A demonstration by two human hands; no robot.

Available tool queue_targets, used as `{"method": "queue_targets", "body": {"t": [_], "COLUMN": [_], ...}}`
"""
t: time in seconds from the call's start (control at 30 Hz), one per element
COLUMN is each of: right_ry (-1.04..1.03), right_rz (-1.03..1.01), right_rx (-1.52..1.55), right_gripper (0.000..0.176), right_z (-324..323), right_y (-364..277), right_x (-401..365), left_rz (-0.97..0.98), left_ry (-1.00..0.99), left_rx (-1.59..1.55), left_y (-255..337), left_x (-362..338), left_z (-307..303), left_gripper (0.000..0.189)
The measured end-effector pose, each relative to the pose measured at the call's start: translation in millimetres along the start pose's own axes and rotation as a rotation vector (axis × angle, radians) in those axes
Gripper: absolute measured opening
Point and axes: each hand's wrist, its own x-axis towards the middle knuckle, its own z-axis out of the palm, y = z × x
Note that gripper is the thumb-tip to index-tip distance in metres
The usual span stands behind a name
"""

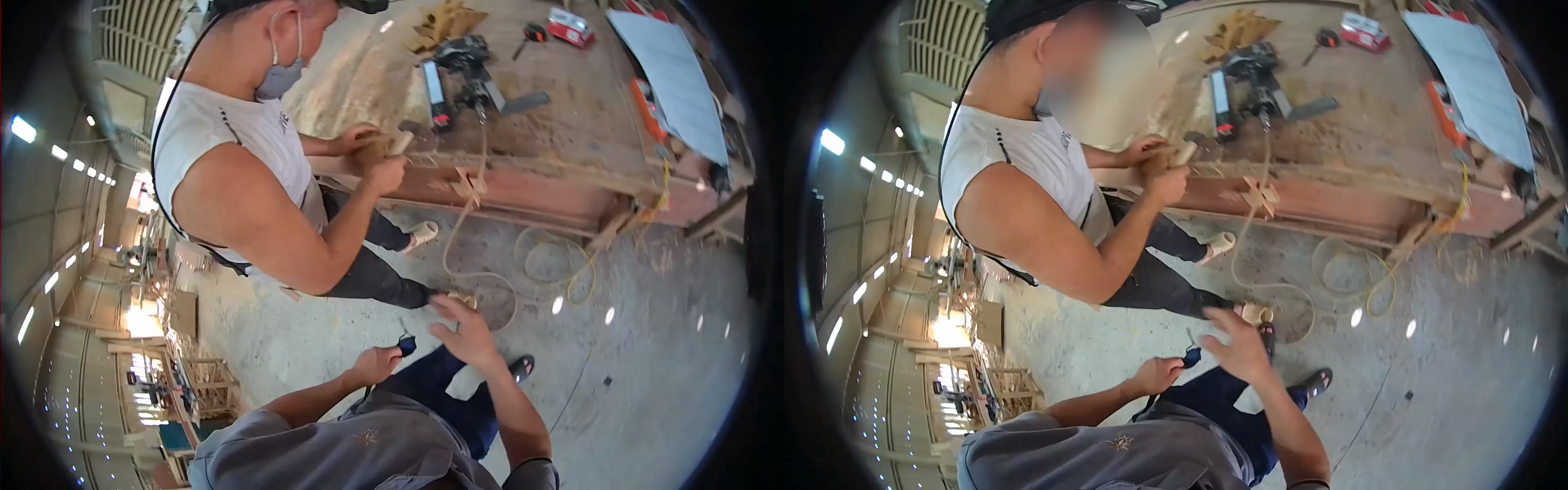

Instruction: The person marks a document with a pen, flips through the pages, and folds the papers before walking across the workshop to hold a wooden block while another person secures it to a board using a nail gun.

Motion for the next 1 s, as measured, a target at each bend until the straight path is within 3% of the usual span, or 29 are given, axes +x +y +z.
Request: {"method": "queue_targets", "body": {"t": [0.03,0.1,0.13,0.2,0.3,0.37,0.43,0.5,0.57,0.6,0.67,0.7,0.77,0.8,0.9,1.0], "right_ry": [-0.076,-0.027,-0.016,-0.097,-0.243,-0.359,-0.470,-0.383,-0.303,-0.319,-0.368,-0.402,-0.382,-0.339,-0.230,-0.170], "right_rz": [-0.110,-0.420,-0.451,-0.455,-0.518,-0.552,-0.566,-0.600,-0.367,-0.114,0.122,0.105,0.022,-0.017,0.087,0.220], "right_rx": [0.088,-0.047,-0.061,-0.057,0.009,0.021,0.006,0.056,0.206,0.339,0.598,0.723,0.910,0.984,1.209,1.256], "right_gripper": [0.057,0.071,0.081,0.086,0.091,0.090,0.086,0.064,0.051,0.048,0.045,0.045,0.047,0.049,0.052,0.055], "right_z": [9,26,45,92,93,61,22,-8,-31,-41,-42,-46,-48,-42,-33,-27], "right_y": [-19,-89,-102,-131,-132,-129,-135,-102,-50,-33,-34,-58,-67,-58,-41,-37], "right_x": [35,101,131,158,182,199,217,244,268,282,304,309,341,353,382,407], "left_rz": [-0.030,0.007,0.016,-0.003,0.267,0.227,-0.083,-0.292,-0.425,-0.452,-0.625,-0.676,-0.334,-0.513,-0.526,-0.716], "left_ry": [-0.028,-0.012,-0.100,-0.029,0.407,0.434,0.093,0.080,0.063,0.058,-0.068,-0.142,-0.043,-0.212,-0.233,-0.352], "left_rx": [-0.003,-0.071,-0.069,-0.101,0.038,0.028,-0.114,-0.106,-0.114,-0.118,-0.235,-0.313,-0.277,-0.286,-0.423,-0.470], "left_y": [-6,-22,-30,-33,-66,-95,-148,-121,-79,-59,-4,9,-32,10,35,70], "left_x": [2,8,16,25,52,63,53,61,68,75,87,93,88,103,105,120], "left_z": [3,13,10,-4,-22,-12,14,-6,-31,-42,-78,-75,18,-19,-17,-79], "left_gripper": [0.020,0.019,0.021,0.023,0.024,0.026,0.027,0.024,0.025,0.028,0.030,0.032,0.032,0.031,0.030,0.028]}}
